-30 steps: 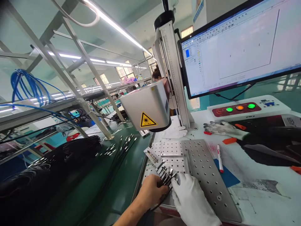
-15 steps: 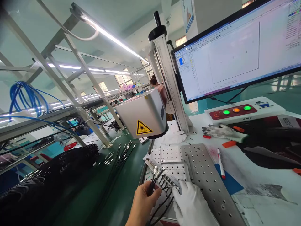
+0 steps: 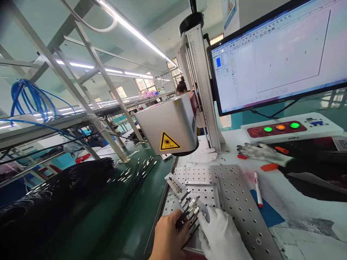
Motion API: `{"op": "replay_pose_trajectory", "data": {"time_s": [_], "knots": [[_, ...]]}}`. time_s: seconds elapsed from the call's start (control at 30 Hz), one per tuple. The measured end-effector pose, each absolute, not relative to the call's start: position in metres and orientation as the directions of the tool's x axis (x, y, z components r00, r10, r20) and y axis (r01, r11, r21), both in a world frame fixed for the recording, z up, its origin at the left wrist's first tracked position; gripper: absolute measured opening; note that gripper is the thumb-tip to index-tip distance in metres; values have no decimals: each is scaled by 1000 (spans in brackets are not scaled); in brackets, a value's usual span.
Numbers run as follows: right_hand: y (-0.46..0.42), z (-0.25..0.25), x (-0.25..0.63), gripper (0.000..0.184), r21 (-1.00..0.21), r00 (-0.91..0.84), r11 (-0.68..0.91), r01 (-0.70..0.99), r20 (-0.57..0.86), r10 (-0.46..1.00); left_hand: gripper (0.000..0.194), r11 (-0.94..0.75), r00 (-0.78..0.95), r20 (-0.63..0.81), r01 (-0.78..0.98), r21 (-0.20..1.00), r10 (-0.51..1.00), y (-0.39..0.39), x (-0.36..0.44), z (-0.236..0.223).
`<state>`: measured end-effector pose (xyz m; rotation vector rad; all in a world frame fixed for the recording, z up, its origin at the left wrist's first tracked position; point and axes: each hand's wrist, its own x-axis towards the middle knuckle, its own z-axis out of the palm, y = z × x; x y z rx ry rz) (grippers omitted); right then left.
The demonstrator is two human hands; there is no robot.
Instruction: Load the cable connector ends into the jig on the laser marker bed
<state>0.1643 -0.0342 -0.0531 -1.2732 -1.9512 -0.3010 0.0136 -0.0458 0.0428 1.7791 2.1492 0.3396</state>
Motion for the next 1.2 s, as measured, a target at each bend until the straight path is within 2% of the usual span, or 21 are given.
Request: {"op": "replay_pose_trajectory", "data": {"time_s": [0.13,0.27,0.47,0.63,0.93,1.1,1.2], "knots": [[-39,-41,168,32,-199,-247,442,874,602,759,8,201,-169,-121,917,346,978,-44,15,47],[-40,-25,171,42,-152,-327,474,867,544,773,9,215,-175,-142,910,353,974,-41,16,50],[-40,-10,166,34,-276,-277,419,865,434,857,8,263,-155,-265,856,445,952,-35,16,63],[-38,-18,162,35,-249,-273,429,868,483,832,18,213,-75,-310,873,439,948,-28,14,58],[-35,-28,161,28,-208,-281,432,878,505,816,19,298,-145,-362,860,415,921,-25,22,55],[-33,-43,166,29,-208,-285,437,875,508,813,16,285,-145,-311,836,469,939,-26,22,50],[-32,-47,169,35,-205,-311,462,863,506,804,23,279,-116,-321,802,528,940,-26,17,49]]}}
